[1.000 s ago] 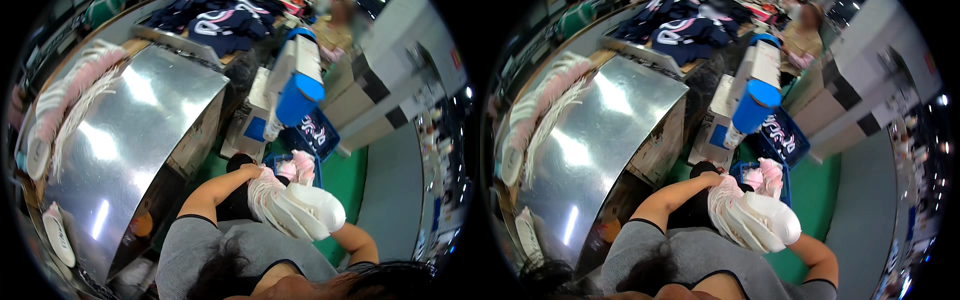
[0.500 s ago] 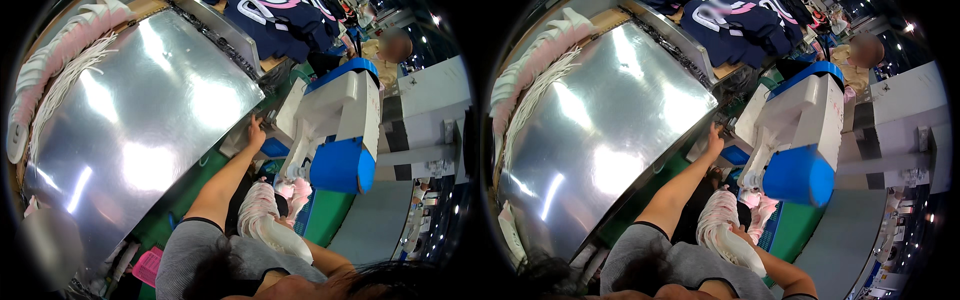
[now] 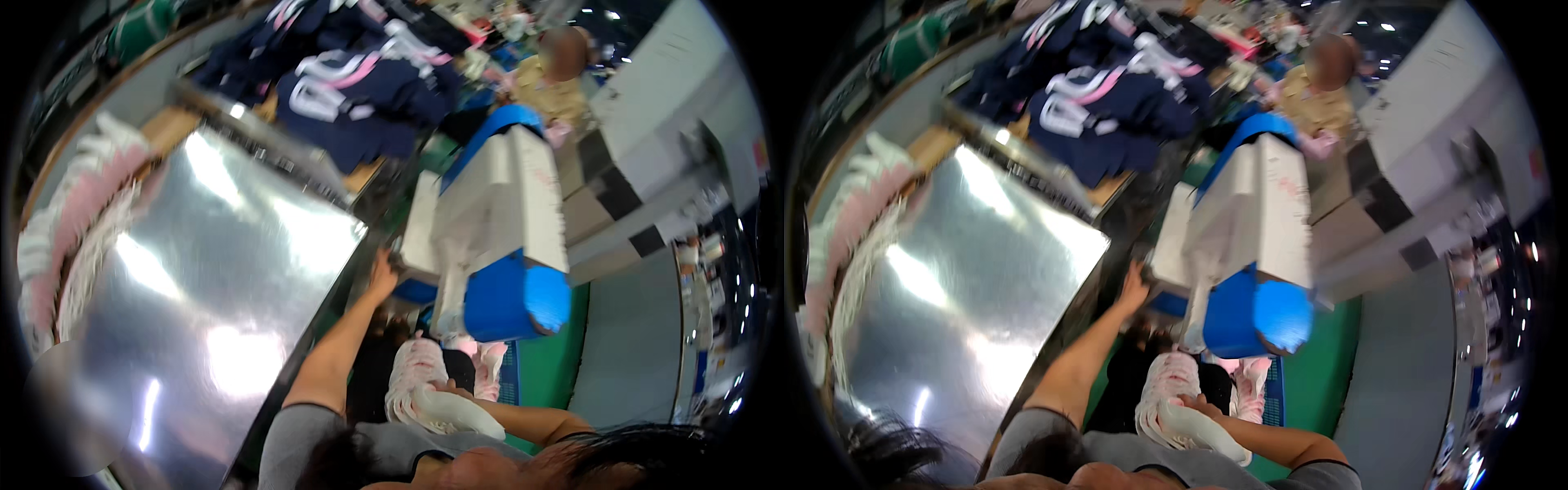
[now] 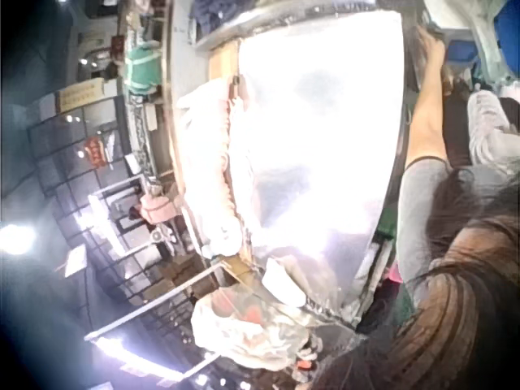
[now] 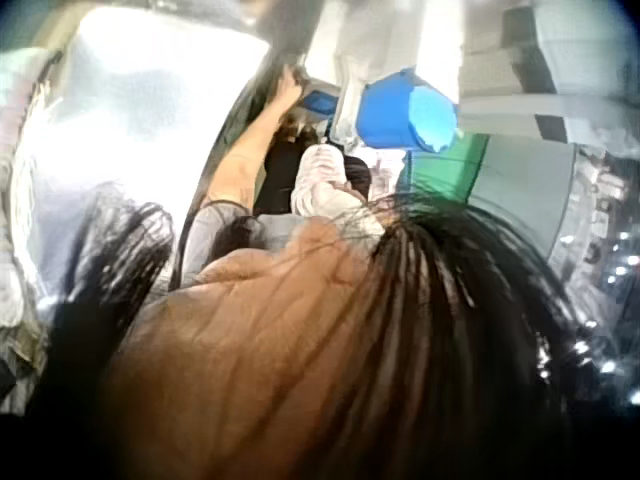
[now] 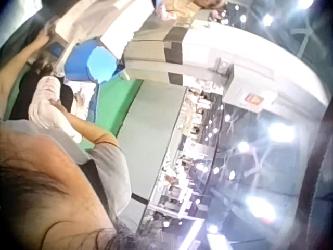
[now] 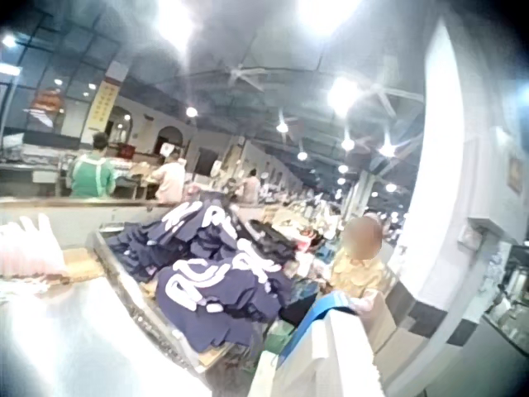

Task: The person picks up shoe tongues from a bin and uses a machine to attach them to shoe uppers.

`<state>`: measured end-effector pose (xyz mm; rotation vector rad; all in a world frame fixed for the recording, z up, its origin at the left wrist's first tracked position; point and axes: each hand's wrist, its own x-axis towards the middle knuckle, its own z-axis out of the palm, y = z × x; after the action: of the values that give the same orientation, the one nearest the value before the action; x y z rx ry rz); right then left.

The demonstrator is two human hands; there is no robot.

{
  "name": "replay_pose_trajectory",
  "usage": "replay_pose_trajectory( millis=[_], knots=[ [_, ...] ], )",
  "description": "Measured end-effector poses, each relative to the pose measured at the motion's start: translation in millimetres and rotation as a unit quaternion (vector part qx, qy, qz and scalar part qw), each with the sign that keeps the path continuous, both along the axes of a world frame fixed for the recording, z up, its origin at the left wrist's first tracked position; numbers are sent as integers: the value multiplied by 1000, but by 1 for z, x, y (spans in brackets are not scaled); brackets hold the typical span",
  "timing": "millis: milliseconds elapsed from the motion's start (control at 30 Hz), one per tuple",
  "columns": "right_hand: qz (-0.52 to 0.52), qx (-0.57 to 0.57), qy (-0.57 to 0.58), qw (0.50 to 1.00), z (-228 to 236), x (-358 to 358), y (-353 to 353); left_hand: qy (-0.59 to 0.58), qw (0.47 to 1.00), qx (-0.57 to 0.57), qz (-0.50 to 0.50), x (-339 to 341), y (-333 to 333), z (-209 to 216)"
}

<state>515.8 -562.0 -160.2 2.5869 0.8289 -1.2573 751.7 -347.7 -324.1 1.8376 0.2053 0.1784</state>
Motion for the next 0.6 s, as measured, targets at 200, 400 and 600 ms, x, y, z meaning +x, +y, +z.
replay_pose_trajectory(
  millis=[200, 400, 600],
  knots=[
    [-7, 26, -1, 1000, -18, -7, -6, 91, 986, -76, -116, -163, -28, 54],
    [-52, 25, 61, 996, -36, 6, -9, 223, 762, -187, -578, -230, -22, 217],
    [-312, 271, 270, 870, 9, -19, -43, 500, 604, -83, -615, -257, -11, 217]
  ],
)
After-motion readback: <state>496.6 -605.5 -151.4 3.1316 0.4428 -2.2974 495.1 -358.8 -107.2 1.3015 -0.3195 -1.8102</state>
